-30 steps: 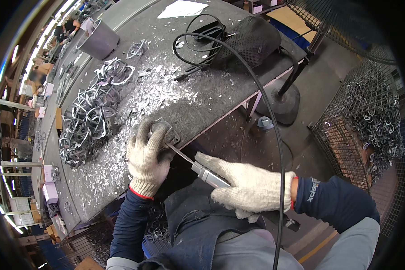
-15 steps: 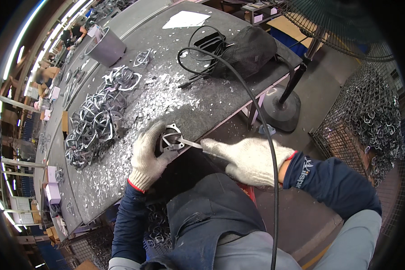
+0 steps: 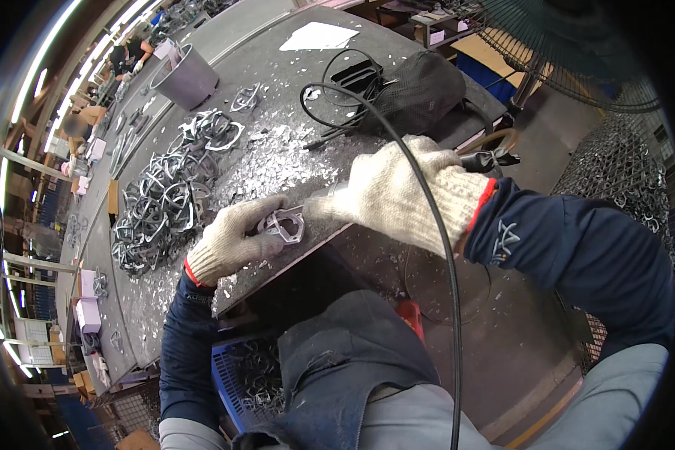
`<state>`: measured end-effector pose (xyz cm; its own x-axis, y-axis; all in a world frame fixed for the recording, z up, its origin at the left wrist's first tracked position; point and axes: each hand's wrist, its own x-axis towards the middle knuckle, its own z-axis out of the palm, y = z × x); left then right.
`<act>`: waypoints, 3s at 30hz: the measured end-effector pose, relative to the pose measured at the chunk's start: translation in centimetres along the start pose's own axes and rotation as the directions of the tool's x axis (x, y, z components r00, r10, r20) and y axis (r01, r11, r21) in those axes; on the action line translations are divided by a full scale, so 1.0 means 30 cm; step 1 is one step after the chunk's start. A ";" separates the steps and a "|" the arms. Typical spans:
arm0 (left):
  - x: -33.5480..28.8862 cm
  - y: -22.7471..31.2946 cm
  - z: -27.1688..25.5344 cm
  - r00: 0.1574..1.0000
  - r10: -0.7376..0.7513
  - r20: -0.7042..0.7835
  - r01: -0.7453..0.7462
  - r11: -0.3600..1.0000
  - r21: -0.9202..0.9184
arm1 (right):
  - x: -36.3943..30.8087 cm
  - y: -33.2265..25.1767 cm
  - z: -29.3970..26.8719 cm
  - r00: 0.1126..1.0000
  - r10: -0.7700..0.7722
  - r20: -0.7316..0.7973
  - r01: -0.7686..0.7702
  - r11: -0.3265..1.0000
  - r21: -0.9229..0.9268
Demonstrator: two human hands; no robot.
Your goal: The person deburrs metal brackets using a handheld power filing tool, turning each bracket to file its inner surfaces and outer edges.
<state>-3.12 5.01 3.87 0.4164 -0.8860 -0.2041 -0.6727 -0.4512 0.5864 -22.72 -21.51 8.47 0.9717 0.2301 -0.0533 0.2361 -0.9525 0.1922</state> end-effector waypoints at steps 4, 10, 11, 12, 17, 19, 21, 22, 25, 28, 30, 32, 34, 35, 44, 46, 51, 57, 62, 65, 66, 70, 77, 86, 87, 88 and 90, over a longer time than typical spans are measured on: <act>-0.001 -0.017 -0.007 1.000 0.015 -0.013 -0.017 0.983 -0.185 | -0.030 -0.014 0.010 0.982 -0.006 0.187 -0.020 0.990 0.140; 0.011 -0.034 -0.010 0.997 0.071 -0.013 -0.072 0.989 -0.127 | -0.040 -0.032 0.023 0.991 -0.027 0.131 0.025 1.000 0.017; 0.016 -0.018 -0.025 0.999 0.045 0.026 -0.042 0.994 -0.098 | -0.020 -0.014 0.028 0.998 -0.062 0.006 0.061 0.997 0.041; 0.018 -0.007 -0.033 0.998 0.017 0.065 -0.013 0.998 -0.068 | 0.003 0.006 0.035 0.988 -0.092 -0.120 0.100 0.993 0.059; 0.012 -0.053 -0.016 0.996 0.090 0.028 -0.089 0.995 -0.048 | 0.034 0.045 0.025 0.988 -0.142 -0.063 0.140 0.990 -0.033; 0.004 -0.060 -0.022 0.994 0.110 0.019 -0.108 0.992 -0.067 | 0.011 0.025 0.000 0.992 -0.061 0.108 0.060 0.998 0.011; 0.009 -0.070 -0.021 0.990 0.139 0.024 -0.138 0.989 -0.061 | -0.028 0.018 0.024 0.984 -0.100 0.148 0.092 0.994 0.059; 0.014 -0.068 -0.022 0.985 0.172 0.030 -0.170 0.984 -0.050 | -0.035 0.010 0.042 0.979 -0.122 0.165 0.101 0.986 0.131; 0.018 -0.054 -0.026 0.989 0.140 0.044 -0.139 0.990 -0.040 | -0.046 -0.022 0.076 0.992 -0.055 0.117 0.051 0.998 0.041; 0.007 -0.049 -0.022 0.992 0.115 0.042 -0.115 0.993 -0.021 | -0.038 -0.025 0.107 0.989 -0.088 -0.120 0.089 0.996 0.007; -0.003 -0.059 -0.011 0.985 0.170 0.010 -0.170 0.985 -0.008 | -0.047 -0.053 0.110 0.999 -0.048 -0.009 0.049 0.991 0.121; -0.012 -0.066 0.009 0.981 0.193 -0.014 -0.193 0.981 0.015 | -0.072 -0.062 0.102 0.991 -0.057 0.118 0.037 0.986 0.165; -0.024 -0.073 0.029 0.977 0.210 -0.037 -0.209 0.977 0.039 | -0.103 -0.075 0.103 0.996 -0.033 0.085 -0.002 0.924 0.383; -0.029 -0.073 0.041 0.965 0.257 -0.053 -0.249 0.961 0.122 | -0.096 -0.092 0.113 0.989 -0.029 0.146 -0.041 0.892 0.450; -0.086 -0.087 0.137 0.958 0.248 -0.146 -0.191 0.928 0.320 | -0.116 -0.150 0.209 0.954 -0.099 0.283 -0.185 0.550 0.814; -0.088 -0.126 0.163 0.951 0.259 -0.169 -0.197 0.928 0.315 | -0.121 -0.180 0.195 0.928 -0.069 0.365 -0.231 0.663 0.712; -0.082 -0.145 0.166 0.946 0.260 -0.193 -0.206 0.943 0.263 | -0.145 -0.228 0.210 0.897 -0.028 0.441 -0.353 0.554 0.754; -0.091 -0.158 0.192 0.908 0.257 -0.330 -0.184 0.954 0.235 | -0.146 -0.188 0.186 0.888 -0.011 0.460 -0.343 0.649 0.679; -0.100 -0.156 0.232 0.891 0.195 -0.410 -0.117 0.971 0.209 | -0.158 -0.195 0.261 0.935 0.066 0.348 -0.306 0.646 0.699; -0.101 -0.120 0.276 0.838 0.252 -0.483 -0.117 0.949 0.293 | -0.133 -0.143 0.204 0.882 -0.028 0.471 -0.462 0.147 0.874; -0.109 -0.114 0.291 0.817 0.277 -0.505 -0.125 0.941 0.315 | -0.120 -0.120 0.168 0.805 -0.164 0.570 -0.592 -0.188 0.783; -0.144 -0.054 0.345 0.756 0.331 -0.564 -0.055 0.892 0.449 | -0.085 -0.090 0.059 0.690 -0.261 0.675 -0.723 -0.208 0.659; -0.116 -0.053 0.351 0.734 0.370 -0.569 0.016 0.829 0.559 | -0.105 -0.120 0.006 0.774 -0.192 0.603 -0.610 0.028 0.792; -0.114 -0.073 0.309 0.776 0.208 -0.595 0.031 0.930 0.365 | -0.108 -0.102 0.244 0.978 0.085 0.192 -0.159 0.896 0.415; -0.115 -0.080 0.314 0.792 0.162 -0.588 0.062 0.938 0.341 | -0.116 -0.085 0.263 0.993 0.103 0.065 -0.119 0.925 0.360; -0.116 -0.077 0.306 0.791 0.161 -0.590 0.064 0.938 0.342 | -0.124 -0.091 0.259 0.993 0.101 0.063 -0.117 0.926 0.359; -0.119 -0.076 0.284 0.861 0.023 -0.508 0.101 0.971 0.217 | -0.148 -0.106 0.239 0.969 0.248 0.012 -0.233 0.889 0.395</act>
<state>-8.28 8.28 -3.40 0.6535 -0.7192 0.2362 -0.7435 -0.5512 0.3787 -27.84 -20.92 1.07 0.9998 -0.0160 -0.0152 -0.0188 -0.9789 -0.2037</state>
